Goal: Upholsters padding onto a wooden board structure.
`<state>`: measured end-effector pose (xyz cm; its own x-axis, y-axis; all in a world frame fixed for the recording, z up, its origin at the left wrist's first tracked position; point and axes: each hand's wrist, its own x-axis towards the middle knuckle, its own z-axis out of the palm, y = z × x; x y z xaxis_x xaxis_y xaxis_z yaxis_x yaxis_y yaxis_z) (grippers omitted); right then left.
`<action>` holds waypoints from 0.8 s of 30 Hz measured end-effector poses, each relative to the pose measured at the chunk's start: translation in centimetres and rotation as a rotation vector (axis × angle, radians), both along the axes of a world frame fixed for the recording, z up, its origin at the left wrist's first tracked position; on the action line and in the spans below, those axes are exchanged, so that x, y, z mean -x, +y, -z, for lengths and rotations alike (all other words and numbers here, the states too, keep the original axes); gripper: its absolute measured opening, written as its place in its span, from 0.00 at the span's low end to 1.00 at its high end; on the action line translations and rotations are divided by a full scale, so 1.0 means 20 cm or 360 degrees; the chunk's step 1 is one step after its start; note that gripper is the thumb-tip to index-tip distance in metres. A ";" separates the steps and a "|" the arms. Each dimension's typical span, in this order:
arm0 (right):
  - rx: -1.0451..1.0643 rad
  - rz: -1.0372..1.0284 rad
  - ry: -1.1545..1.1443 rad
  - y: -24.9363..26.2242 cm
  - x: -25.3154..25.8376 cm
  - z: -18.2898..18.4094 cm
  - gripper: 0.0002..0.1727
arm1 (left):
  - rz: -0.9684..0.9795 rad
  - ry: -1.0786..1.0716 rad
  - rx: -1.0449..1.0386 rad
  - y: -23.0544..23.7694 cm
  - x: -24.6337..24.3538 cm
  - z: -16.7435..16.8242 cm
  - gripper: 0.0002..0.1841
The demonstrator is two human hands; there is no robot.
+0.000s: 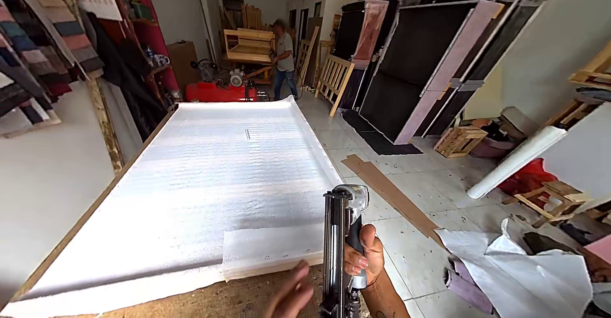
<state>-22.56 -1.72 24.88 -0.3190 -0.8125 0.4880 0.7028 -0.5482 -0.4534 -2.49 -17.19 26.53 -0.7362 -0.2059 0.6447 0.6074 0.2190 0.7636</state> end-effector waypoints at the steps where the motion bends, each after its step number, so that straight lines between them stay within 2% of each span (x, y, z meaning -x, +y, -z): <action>1: -0.0023 -0.0017 -0.0001 -0.02 0.00 -0.01 0.29 | -0.0031 0.0009 0.0039 -0.04 0.04 -0.05 0.19; 4: -0.0075 -0.0102 -0.0016 -0.07 0.00 0.00 0.30 | -0.0076 -0.0011 0.0267 -0.16 0.14 -0.13 0.13; 10: -0.0156 -0.0218 -0.0030 -0.14 -0.07 0.01 0.31 | -0.0197 -0.0028 0.0896 -0.38 0.22 -0.23 0.17; 14: -0.0223 -0.0218 0.0043 -0.15 -0.07 -0.03 0.32 | -0.0504 0.0315 0.1509 -0.46 0.20 -0.30 0.13; 17: -0.0274 -0.0253 0.0099 -0.16 -0.07 -0.08 0.31 | -0.0519 0.0652 0.1863 -0.55 0.20 -0.30 0.16; 21: -0.0376 -0.0260 0.0201 -0.18 -0.08 -0.13 0.29 | -0.0418 0.0927 0.2093 -0.68 0.21 -0.27 0.20; 24: -0.0473 -0.0259 0.0252 -0.19 -0.11 -0.14 0.28 | -0.0284 0.1006 0.1998 -0.73 0.19 -0.19 0.20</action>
<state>-20.40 -5.48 27.68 -0.1137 -0.9600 0.2559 0.6781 -0.2633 -0.6862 -6.25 -31.80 30.36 -0.2845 0.6835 0.6723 0.6610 0.6478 -0.3788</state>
